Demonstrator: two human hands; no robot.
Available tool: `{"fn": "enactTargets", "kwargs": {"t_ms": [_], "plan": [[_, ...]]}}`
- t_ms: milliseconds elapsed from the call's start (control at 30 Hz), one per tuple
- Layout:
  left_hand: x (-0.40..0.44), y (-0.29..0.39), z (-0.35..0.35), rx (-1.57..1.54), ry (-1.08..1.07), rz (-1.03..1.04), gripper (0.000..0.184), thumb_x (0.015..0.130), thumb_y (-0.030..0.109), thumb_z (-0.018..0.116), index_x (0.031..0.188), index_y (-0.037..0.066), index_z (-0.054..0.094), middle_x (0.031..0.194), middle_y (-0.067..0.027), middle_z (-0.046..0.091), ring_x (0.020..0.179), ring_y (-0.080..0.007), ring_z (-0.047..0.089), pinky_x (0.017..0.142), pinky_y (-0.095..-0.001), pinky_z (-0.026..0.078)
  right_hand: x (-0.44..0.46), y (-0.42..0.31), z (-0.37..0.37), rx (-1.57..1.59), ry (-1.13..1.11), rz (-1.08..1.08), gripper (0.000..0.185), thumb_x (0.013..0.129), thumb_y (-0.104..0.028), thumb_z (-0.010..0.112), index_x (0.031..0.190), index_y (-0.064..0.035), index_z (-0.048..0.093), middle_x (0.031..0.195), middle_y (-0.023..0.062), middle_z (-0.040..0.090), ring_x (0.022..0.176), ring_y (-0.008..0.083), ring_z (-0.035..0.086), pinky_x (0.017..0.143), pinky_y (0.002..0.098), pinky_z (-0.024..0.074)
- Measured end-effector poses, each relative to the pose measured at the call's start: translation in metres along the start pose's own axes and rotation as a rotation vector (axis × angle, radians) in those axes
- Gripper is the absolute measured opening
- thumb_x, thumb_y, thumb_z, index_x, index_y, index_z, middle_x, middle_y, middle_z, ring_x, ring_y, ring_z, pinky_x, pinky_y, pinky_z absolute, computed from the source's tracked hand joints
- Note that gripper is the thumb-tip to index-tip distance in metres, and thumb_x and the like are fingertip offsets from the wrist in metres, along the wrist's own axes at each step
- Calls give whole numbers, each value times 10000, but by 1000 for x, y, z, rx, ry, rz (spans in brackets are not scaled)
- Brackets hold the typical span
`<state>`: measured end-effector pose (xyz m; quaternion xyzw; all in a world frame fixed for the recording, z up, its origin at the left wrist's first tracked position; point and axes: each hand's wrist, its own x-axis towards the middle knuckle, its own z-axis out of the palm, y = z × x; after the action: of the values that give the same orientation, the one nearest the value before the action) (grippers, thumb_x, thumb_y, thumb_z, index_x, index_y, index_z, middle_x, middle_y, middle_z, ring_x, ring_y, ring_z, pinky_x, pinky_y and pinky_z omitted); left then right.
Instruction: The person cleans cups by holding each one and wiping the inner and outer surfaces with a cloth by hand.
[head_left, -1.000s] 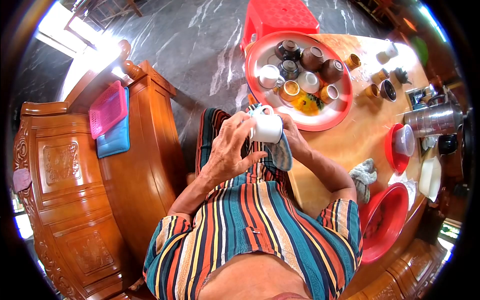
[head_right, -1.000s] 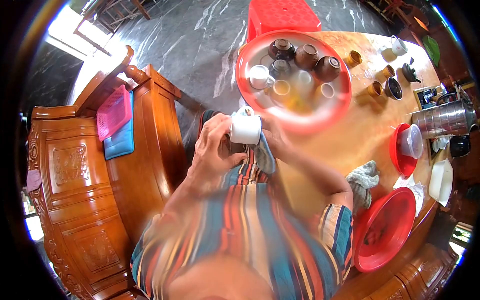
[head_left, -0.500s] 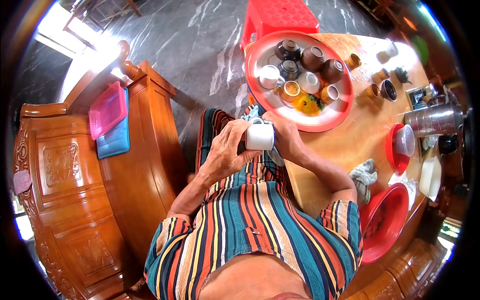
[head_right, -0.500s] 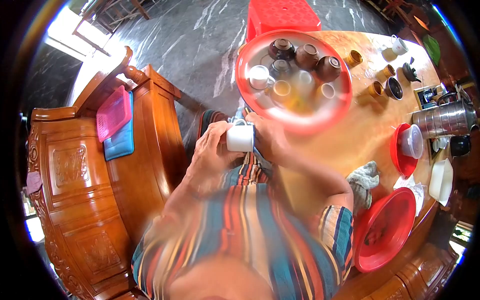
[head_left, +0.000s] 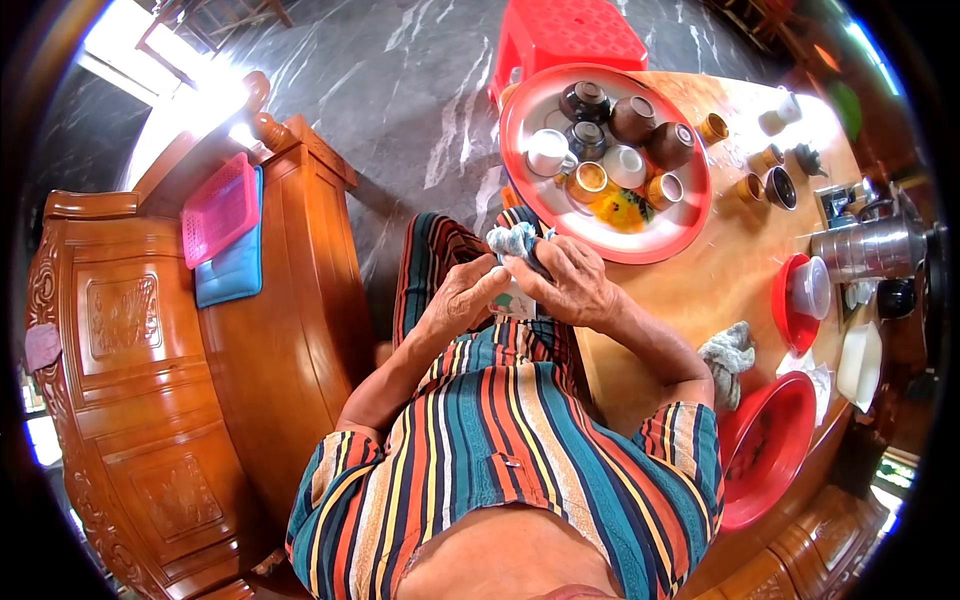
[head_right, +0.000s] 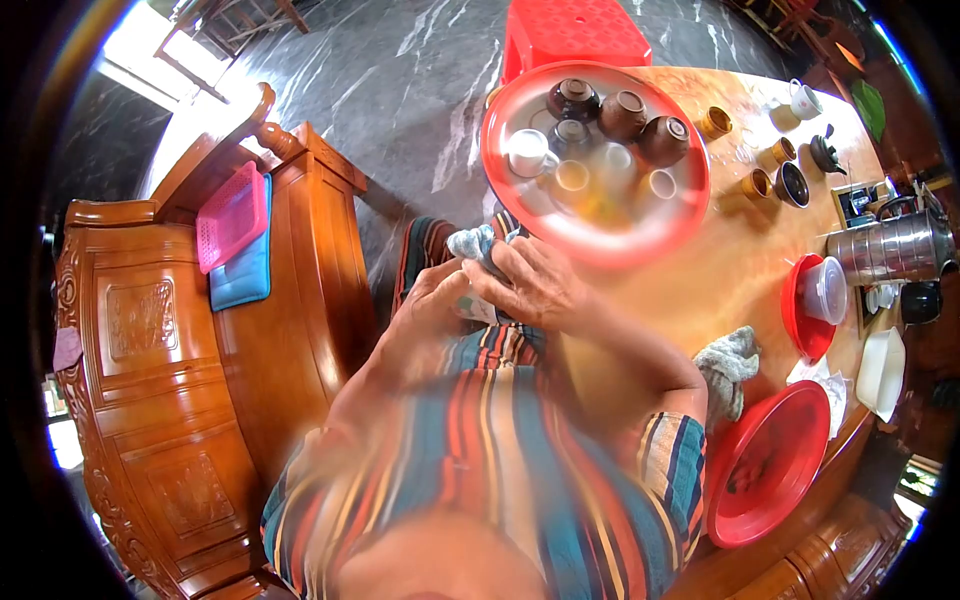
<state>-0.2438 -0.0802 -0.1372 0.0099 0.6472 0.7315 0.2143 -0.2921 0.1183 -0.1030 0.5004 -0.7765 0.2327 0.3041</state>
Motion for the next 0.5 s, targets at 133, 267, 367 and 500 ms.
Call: {"fn": "enactTargets", "kwargs": {"t_ms": [133,267,367,500], "plan": [[-5,-6,2,21,35,169,605,880,576,547,1036,-6,508,768,-68,540,695,-152,559,595,-285,473,-1,-3,4,128,-45,145,384,712,-119,670,1088,-86,597,879,86,538,767,257,583,628,361,476],[-10,23,21,253,130,393,734,808,477,706,1270,21,364,1084,-144,585,975,-184,601,814,-289,511,0,0,6,508,-42,542,316,717,-21,652,1022,-59,582,893,93,606,829,246,618,691,352,493],[-6,25,14,192,68,398,733,798,412,742,1287,18,365,1120,-137,570,1002,-173,587,822,-292,510,2,0,3,725,-78,725,334,708,67,581,1021,-49,573,957,118,628,887,268,637,776,345,500],[-13,42,16,-152,-45,276,567,860,274,703,1263,13,400,1099,-104,578,998,-142,581,836,-281,502,2,1,4,544,-3,547,327,716,-2,654,1026,-68,575,914,115,612,831,274,625,687,353,495]]}}
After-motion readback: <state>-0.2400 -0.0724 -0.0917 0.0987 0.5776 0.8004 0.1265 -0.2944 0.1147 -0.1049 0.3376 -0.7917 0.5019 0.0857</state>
